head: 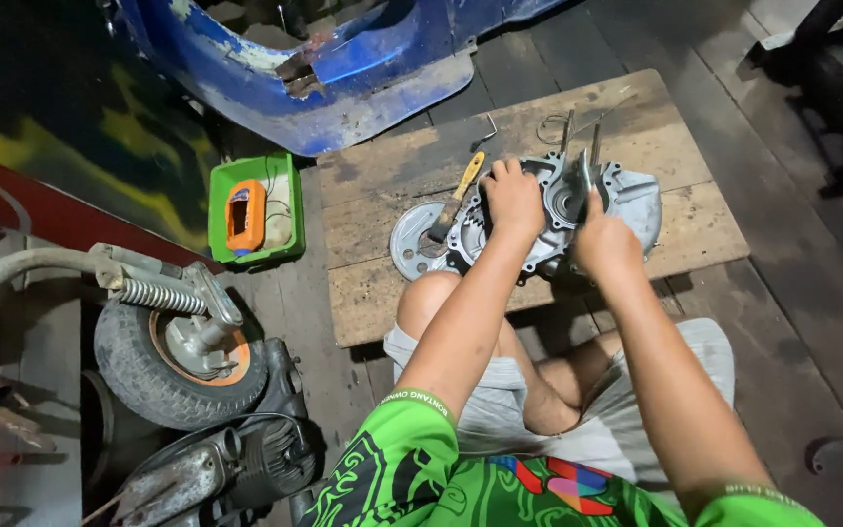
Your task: The person sits on the floor and cleans a metallic mechanical housing using a brush and a scraper. They scrub the interior and exterior surfaces of the part, which is placed on a wooden board, and use the scraper to remove residue from the edges.
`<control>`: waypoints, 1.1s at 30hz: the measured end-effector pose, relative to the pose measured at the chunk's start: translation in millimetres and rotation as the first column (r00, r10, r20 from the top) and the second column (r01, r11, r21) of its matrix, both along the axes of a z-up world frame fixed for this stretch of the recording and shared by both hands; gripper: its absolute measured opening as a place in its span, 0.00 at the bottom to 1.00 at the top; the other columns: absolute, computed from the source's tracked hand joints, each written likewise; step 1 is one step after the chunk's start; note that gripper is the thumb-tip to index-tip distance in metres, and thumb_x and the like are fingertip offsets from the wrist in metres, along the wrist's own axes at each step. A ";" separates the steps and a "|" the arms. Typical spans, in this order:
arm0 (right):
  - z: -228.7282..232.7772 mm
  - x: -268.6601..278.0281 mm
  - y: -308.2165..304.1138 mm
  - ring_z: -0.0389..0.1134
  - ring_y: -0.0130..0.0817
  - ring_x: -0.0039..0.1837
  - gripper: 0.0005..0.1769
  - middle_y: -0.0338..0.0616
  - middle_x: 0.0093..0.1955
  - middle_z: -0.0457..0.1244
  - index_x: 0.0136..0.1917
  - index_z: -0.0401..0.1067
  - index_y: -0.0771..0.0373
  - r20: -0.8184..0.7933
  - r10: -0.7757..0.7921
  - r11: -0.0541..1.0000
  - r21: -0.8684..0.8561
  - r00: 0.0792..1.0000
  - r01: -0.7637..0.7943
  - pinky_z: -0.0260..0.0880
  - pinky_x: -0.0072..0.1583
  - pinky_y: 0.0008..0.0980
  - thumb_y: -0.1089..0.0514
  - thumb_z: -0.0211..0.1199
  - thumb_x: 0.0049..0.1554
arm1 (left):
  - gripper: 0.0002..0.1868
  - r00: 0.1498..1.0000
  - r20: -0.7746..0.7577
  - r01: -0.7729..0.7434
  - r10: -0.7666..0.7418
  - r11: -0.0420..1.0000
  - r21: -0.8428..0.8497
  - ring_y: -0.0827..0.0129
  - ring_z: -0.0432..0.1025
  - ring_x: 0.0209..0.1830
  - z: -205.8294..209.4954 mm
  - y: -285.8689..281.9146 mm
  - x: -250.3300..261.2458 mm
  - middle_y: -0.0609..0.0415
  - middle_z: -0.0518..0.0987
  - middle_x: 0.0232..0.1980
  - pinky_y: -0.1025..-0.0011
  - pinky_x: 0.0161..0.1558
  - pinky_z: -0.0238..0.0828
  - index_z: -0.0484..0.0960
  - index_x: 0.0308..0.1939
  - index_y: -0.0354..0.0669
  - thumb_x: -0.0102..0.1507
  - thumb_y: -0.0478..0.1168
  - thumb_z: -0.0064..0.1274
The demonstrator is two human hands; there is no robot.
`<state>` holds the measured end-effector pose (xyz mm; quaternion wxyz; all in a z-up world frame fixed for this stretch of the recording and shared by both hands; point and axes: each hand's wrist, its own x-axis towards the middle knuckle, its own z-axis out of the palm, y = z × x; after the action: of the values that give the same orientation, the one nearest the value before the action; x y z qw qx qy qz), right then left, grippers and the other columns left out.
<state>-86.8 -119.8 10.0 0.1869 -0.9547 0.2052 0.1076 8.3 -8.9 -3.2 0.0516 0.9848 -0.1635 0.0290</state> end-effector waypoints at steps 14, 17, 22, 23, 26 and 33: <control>-34.9 -0.3 -55.0 0.66 0.70 0.65 0.30 0.68 0.58 0.68 0.79 0.63 0.59 0.226 -0.114 0.977 0.201 0.967 0.069 0.64 0.64 0.65 0.52 0.58 0.65 | 0.17 0.999 -0.032 0.026 -0.029 0.993 -0.111 0.50 0.62 0.63 -2.3 8.1 0.5 0.46 0.74 0.56 0.41 0.60 0.59 0.84 0.50 0.45 0.58 0.43 0.59; -34.6 -18.4 -47.4 0.66 0.70 0.65 0.29 0.69 0.57 0.68 0.79 0.63 0.61 0.287 -0.180 0.959 0.263 0.941 0.103 0.63 0.65 0.64 0.55 0.57 0.67 | 0.18 0.998 -0.052 0.025 -0.036 0.979 -0.202 0.48 0.61 0.71 8.6 6.3 -3.9 0.45 0.76 0.59 0.27 0.67 0.44 0.85 0.52 0.46 0.58 0.42 0.57; -5.9 -7.7 -1.2 0.70 0.67 0.62 0.31 0.70 0.57 0.69 0.81 0.59 0.60 0.210 -0.114 0.979 0.190 0.971 0.074 0.68 0.62 0.63 0.58 0.54 0.65 | 0.17 0.993 -0.110 0.028 -0.043 0.990 -0.139 0.60 0.64 0.70 -40.6 -5.5 18.2 0.57 0.82 0.55 0.21 0.68 0.36 0.86 0.52 0.56 0.63 0.42 0.47; -6.1 -1.2 4.1 0.71 0.66 0.60 0.35 0.70 0.56 0.69 0.83 0.52 0.61 0.151 -0.058 0.997 0.063 0.987 0.049 0.71 0.60 0.62 0.60 0.53 0.65 | 0.17 0.990 -0.127 0.053 -0.069 0.991 -0.126 0.60 0.63 0.70 -44.7 -4.4 19.5 0.57 0.83 0.53 0.21 0.68 0.39 0.86 0.52 0.56 0.63 0.43 0.47; -40.5 27.2 3.0 0.73 0.63 0.58 0.38 0.67 0.54 0.69 0.85 0.46 0.63 0.062 -0.008 0.995 -0.102 0.998 0.014 0.74 0.56 0.61 0.61 0.52 0.64 | 0.18 0.980 -0.165 0.098 -0.112 0.991 -0.090 0.59 0.62 0.71 -51.4 2.8 18.2 0.57 0.85 0.50 0.23 0.67 0.43 0.85 0.55 0.58 0.63 0.43 0.47; -35.9 36.8 -27.3 0.72 0.66 0.58 0.33 0.68 0.55 0.69 0.79 0.62 0.58 -0.019 0.008 0.994 -0.107 1.000 -0.010 0.73 0.54 0.63 0.53 0.47 0.62 | 0.17 0.971 -0.199 0.122 -0.132 0.991 -0.058 0.58 0.60 0.73 -51.8 -3.3 25.6 0.56 0.85 0.47 0.25 0.65 0.45 0.85 0.55 0.59 0.64 0.40 0.48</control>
<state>-50.0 -147.2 -25.8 0.1332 -0.9631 0.2082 0.1062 33.9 -12.2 -55.1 0.0918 0.9687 -0.2194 -0.0712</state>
